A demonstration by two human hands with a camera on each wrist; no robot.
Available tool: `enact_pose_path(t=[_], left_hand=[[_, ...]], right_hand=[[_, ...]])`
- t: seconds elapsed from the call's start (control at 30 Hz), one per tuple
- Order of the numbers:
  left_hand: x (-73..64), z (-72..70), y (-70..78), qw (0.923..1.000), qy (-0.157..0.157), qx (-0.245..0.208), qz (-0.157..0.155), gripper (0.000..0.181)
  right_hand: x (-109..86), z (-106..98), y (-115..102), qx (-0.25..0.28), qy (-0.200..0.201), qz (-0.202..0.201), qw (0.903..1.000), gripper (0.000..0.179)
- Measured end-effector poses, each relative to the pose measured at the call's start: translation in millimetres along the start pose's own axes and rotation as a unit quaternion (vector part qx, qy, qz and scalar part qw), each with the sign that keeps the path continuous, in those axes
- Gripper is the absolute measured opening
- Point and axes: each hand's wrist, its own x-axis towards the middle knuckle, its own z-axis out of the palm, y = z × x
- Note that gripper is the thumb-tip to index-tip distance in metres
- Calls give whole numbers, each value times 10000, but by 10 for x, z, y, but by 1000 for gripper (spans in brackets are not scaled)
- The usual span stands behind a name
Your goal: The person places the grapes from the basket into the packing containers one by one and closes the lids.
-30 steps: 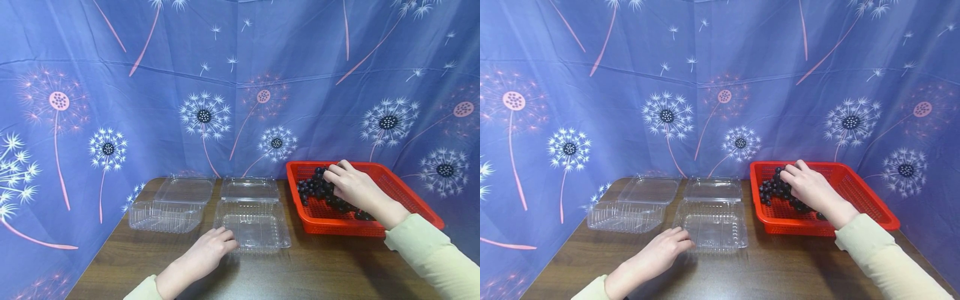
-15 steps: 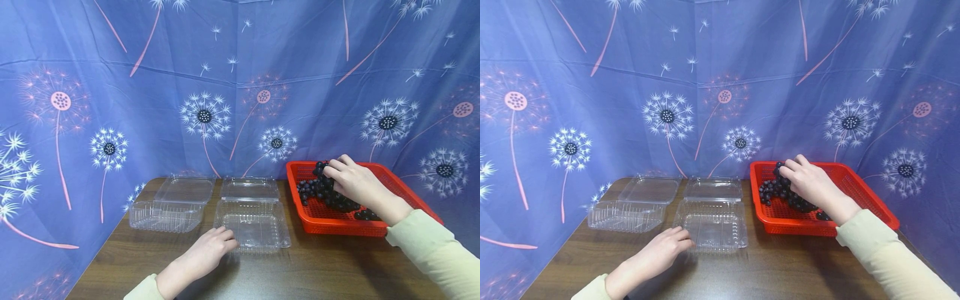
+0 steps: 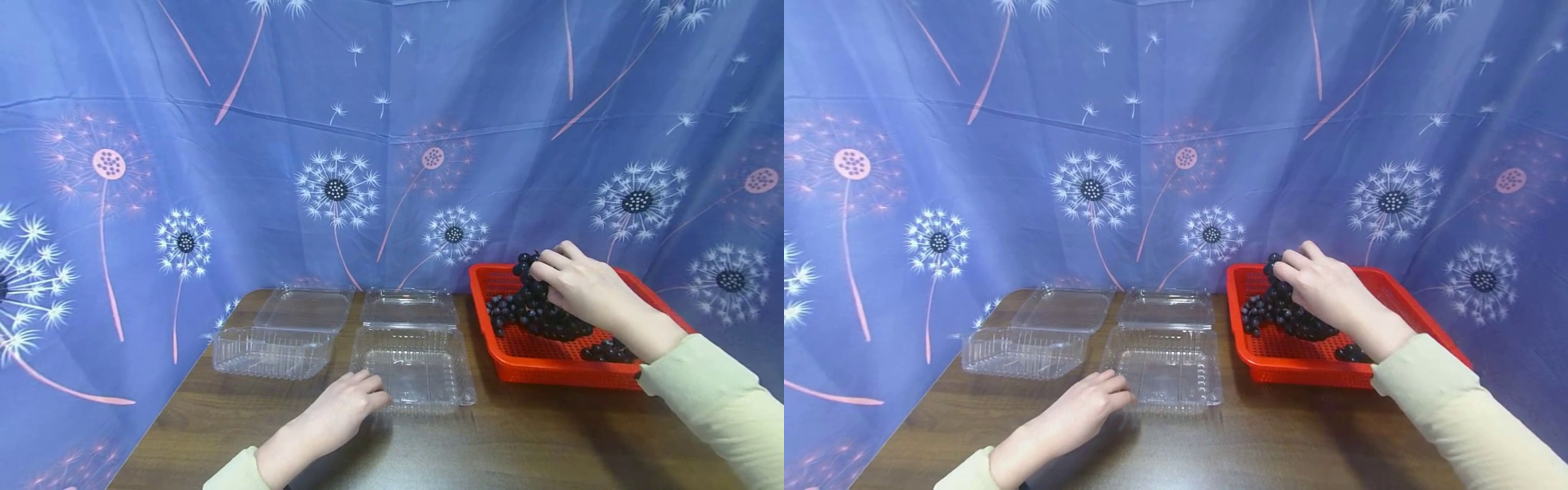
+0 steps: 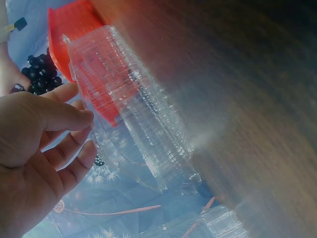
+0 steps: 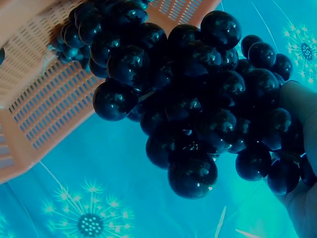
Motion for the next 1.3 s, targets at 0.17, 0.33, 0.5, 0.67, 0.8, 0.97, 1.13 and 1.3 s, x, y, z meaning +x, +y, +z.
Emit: enact_pose_path(t=[0.17,0.33,0.5,0.67,0.8,0.97,1.13,1.3], left_hand=[[8,-8,-3,10000,-34,-37,-17,35],[13,-16,-9,10000,-56,-59,-20,36],[11,-19,-17,9999,-49,-90,-19,34],[13,-26,-21,9999,-19,-129,-9,33],[14,-27,-23,9999,-6,-152,-11,32],[21,-40,-28,9999,8,-171,-1,31],[28,-52,-40,9999,-69,-144,-27,31],[31,-70,-39,9996,-240,-152,-82,35]], right_hand=[[67,-55,-2,-34,119,-39,9999,27],[144,-94,-11,-45,186,-131,9997,26],[209,-118,-33,-6,204,-169,9996,28],[271,-147,-46,0,345,-168,9993,27],[321,-177,-50,1,448,-176,9988,27],[379,-218,-61,35,512,-214,9985,25],[446,-256,-79,108,525,-245,9983,24],[515,-292,-100,165,531,-313,9980,25]])
